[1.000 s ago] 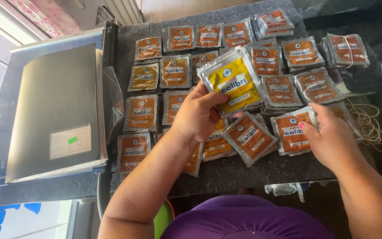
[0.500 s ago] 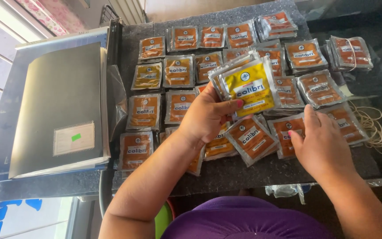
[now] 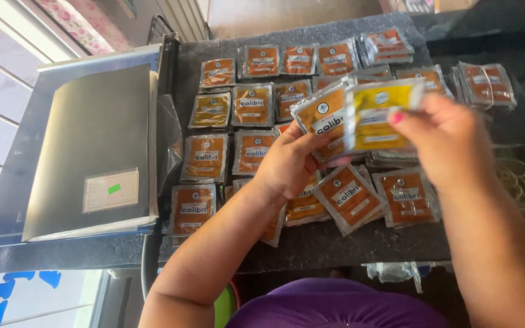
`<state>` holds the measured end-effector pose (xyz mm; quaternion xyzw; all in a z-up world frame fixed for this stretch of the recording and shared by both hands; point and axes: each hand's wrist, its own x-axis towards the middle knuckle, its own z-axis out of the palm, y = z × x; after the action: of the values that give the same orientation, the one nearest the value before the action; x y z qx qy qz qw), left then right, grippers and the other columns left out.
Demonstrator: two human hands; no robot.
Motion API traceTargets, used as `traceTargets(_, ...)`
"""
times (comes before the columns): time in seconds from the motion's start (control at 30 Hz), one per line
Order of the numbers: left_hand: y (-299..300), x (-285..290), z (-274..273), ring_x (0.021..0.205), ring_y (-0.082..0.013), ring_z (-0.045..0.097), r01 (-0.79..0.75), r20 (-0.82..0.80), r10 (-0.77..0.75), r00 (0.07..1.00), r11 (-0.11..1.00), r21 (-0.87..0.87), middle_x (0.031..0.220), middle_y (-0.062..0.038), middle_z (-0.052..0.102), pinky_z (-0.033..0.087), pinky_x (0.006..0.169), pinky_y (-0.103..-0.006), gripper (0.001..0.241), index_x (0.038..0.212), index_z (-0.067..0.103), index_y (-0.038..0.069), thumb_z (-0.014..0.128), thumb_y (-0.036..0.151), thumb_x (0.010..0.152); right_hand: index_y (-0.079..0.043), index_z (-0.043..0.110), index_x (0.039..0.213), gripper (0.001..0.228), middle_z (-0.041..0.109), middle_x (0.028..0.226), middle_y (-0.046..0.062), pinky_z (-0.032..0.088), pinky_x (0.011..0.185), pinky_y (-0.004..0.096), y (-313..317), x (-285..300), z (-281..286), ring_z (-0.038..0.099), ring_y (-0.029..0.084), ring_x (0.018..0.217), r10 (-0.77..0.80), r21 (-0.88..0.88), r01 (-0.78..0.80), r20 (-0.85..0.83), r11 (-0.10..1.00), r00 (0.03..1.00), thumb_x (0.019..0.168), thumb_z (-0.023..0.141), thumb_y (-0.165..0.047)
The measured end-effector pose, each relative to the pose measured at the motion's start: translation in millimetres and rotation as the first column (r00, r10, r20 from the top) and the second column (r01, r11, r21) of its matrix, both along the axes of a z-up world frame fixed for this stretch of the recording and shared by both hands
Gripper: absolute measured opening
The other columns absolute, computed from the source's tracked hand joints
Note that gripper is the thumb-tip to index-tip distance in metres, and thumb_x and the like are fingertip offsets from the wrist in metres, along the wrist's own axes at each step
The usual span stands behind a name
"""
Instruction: The person is organizing and stacking small product packets on a counter.
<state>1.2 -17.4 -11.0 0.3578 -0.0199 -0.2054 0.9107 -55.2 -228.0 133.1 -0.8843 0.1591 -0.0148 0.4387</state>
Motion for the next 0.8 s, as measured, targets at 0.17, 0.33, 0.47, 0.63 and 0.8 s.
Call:
traceTargets(0.17, 5.4, 0.9, 6.9, 0.149, -0.0564, 0.065, 0.011, 0.011, -0.011, 1.0, 0.998, -0.055, 0.167, -0.027, 0.063, 0.066, 0.114, -0.0685, 0.05, 0.166, 0.053, 0.007, 0.05, -0.003, 0.117, -0.014, 0.072, 0.148, 0.03, 0.083, 0.136, 0.005, 0.071, 0.071, 0.031, -90.1, 66.8, -87.6, 0.086, 0.022, 0.11, 0.053, 0.502, -0.3, 0.447, 0.811, 0.893, 0.119, 0.075, -0.022)
traceTargets(0.33, 3.1, 2.9, -0.5, 0.155, -0.056, 0.062, 0.031, 0.037, -0.028, 0.999, 0.997, -0.071, 0.168, -0.028, 0.062, 0.061, 0.121, -0.0734, 0.054, 0.171, 0.051, 0.009, 0.053, -0.003, 0.118, -0.016, 0.073, 0.131, 0.02, 0.083, 0.132, 0.009, 0.066, 0.06, 0.03, -98.7, 90.4, -115.2, 0.084, 0.024, 0.097, 0.105, 0.653, -0.498, 0.544, 0.571, 0.833, 0.113, 0.079, -0.022)
traceTargets(0.47, 0.8, 3.8, -4.1, 0.15, -0.0552, 0.066, 0.014, 0.054, -0.013, 0.998, 1.0, -0.023, 0.165, -0.028, 0.065, 0.063, 0.119, -0.0732, 0.055, 0.167, 0.054, 0.007, 0.058, -0.008, 0.114, -0.015, 0.071, 0.126, 0.012, 0.08, 0.136, 0.01, 0.07, 0.067, 0.03, -93.5, 88.3, -124.7, 0.084, 0.024, 0.1, 0.228, 0.644, -0.553, 0.521, 0.529, 0.823, 0.119, 0.075, -0.023)
traceTargets(0.63, -4.6, 3.4, -13.3, 0.135, -0.0422, 0.078, -0.052, 0.112, 0.042, 0.993, 0.995, 0.085, 0.149, -0.02, 0.079, 0.071, 0.112, -0.0644, 0.053, 0.156, 0.066, 0.007, 0.071, -0.014, 0.108, -0.014, 0.072, 0.13, 0.016, 0.081, 0.14, 0.012, 0.074, 0.081, 0.037, -81.7, 82.4, -132.9, 0.084, 0.029, 0.119, 0.277, 0.696, -0.552, 0.478, 0.46, 0.834, 0.115, 0.074, -0.012)
traceTargets(0.8, -10.4, -2.8, -12.4, 0.116, -0.0253, 0.084, -0.155, 0.354, 0.046, 0.934, 0.946, 0.286, 0.13, -0.013, 0.085, 0.073, 0.104, -0.0436, 0.057, 0.152, 0.067, 0.007, 0.082, -0.014, 0.101, -0.009, 0.073, 0.127, 0.026, 0.081, 0.126, 0.007, 0.068, 0.111, 0.037, -69.6, 81.6, -145.1, 0.079, 0.021, 0.121, 0.286, 0.473, -0.422, 0.334, 0.774, 0.898, 0.104, 0.083, -0.002)
